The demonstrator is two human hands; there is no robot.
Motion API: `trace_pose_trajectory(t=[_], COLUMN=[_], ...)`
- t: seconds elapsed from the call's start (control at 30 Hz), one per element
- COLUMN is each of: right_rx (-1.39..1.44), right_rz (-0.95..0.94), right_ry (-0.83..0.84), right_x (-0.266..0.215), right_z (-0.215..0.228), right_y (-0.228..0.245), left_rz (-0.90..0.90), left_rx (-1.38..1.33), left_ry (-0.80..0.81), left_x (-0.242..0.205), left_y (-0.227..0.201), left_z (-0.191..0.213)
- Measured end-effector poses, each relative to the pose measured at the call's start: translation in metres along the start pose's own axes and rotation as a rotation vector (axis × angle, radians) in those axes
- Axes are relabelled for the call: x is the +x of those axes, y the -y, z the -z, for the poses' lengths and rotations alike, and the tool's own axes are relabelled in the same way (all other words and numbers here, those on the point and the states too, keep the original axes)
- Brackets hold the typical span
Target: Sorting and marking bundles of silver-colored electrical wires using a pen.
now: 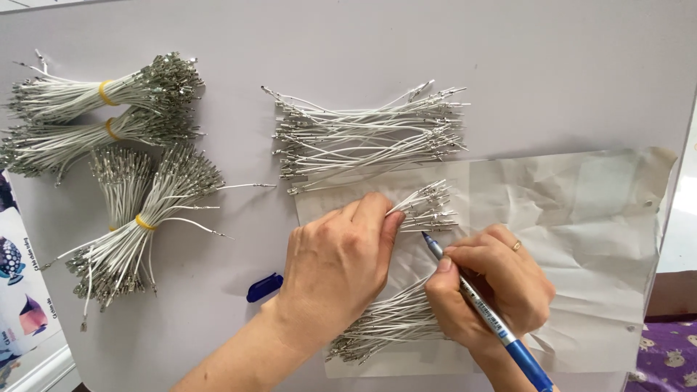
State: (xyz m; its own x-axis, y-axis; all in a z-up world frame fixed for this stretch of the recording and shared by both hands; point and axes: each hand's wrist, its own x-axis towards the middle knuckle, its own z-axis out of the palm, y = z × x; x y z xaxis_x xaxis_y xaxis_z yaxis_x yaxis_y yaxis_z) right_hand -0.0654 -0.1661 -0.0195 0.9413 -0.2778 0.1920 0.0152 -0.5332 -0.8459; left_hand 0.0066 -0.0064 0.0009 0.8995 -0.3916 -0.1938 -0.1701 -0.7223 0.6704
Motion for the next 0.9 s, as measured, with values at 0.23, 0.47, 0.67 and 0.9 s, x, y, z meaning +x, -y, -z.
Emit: trace_pose_trajectory(t=[0.23, 0.47, 0.67, 0.9], right_rx=[-0.033, 0.130, 0.320, 0.054], right_rz=[0.026, -0.006, -0.151, -0.106], right_ry=[0.043, -0.094, -0.322, -0.016], right_x=[0.004, -0.036, -0.001, -0.026], right_z=[0.001, 0.009, 0.014, 0.065], right_y=[0.005, -0.023, -0.008, -0.010], left_rz=[0.003, -0.033, -0.238, -0.425], left_rx=[-0.005, -0.035, 0.027, 0.231], left_ry=[-0.001, -0.026, -0.158, -0.335], left_x=[0.000, -0.003, 0.023, 0.036], left_y=[-0.001, -0.002, 0.002, -0.013], left_z=[0.000, 0.006, 0.028, 0.048])
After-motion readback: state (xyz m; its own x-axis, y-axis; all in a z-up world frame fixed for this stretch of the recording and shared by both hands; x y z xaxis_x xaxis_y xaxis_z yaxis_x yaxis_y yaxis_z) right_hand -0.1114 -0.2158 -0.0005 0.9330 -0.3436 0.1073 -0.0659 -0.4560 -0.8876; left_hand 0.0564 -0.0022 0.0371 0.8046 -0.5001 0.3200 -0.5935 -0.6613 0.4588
